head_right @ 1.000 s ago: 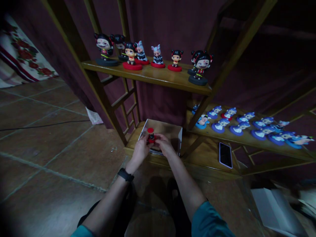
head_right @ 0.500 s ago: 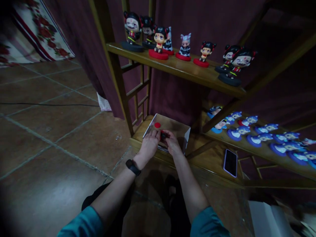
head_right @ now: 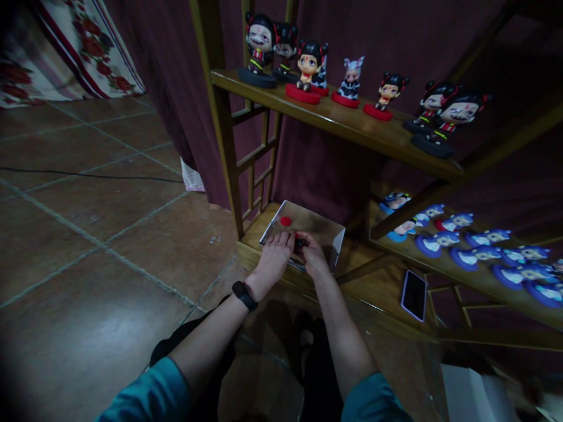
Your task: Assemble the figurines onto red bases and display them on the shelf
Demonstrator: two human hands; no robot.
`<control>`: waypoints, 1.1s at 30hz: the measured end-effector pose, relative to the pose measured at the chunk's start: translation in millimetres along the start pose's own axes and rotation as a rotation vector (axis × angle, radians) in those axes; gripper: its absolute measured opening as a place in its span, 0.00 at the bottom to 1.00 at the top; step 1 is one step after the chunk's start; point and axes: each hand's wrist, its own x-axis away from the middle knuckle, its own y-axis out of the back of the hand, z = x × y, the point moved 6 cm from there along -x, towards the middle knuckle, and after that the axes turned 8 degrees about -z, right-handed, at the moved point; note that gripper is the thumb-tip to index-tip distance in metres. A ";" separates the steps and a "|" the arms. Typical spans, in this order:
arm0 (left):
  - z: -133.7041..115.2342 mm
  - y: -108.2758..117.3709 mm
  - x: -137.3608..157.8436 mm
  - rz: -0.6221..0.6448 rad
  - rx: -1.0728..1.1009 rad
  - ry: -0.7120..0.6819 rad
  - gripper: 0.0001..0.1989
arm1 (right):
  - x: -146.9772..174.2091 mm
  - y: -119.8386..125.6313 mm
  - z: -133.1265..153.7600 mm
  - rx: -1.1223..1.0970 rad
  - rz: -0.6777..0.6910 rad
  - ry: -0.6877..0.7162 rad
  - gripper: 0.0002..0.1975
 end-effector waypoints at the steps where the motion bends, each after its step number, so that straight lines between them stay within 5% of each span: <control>1: -2.4 -1.8 0.2 0.038 -0.112 -0.046 0.19 | 0.0 0.4 0.1 0.007 -0.003 -0.001 0.21; 5: -9.8 -7.9 1.9 0.159 -0.494 -0.196 0.20 | 1.0 1.9 1.6 0.013 -0.006 -0.002 0.20; 10: -8.0 -8.1 1.1 0.149 -0.545 -0.191 0.19 | 3.2 2.8 4.7 -0.005 0.014 0.020 0.19; 23: 30.9 -9.9 -13.7 0.060 0.103 0.189 0.18 | 9.0 -4.7 12.9 -0.079 0.122 0.031 0.15; 33: 54.8 -25.5 -14.7 -0.001 0.749 0.643 0.22 | 15.6 -6.2 20.6 -0.144 0.110 -0.010 0.14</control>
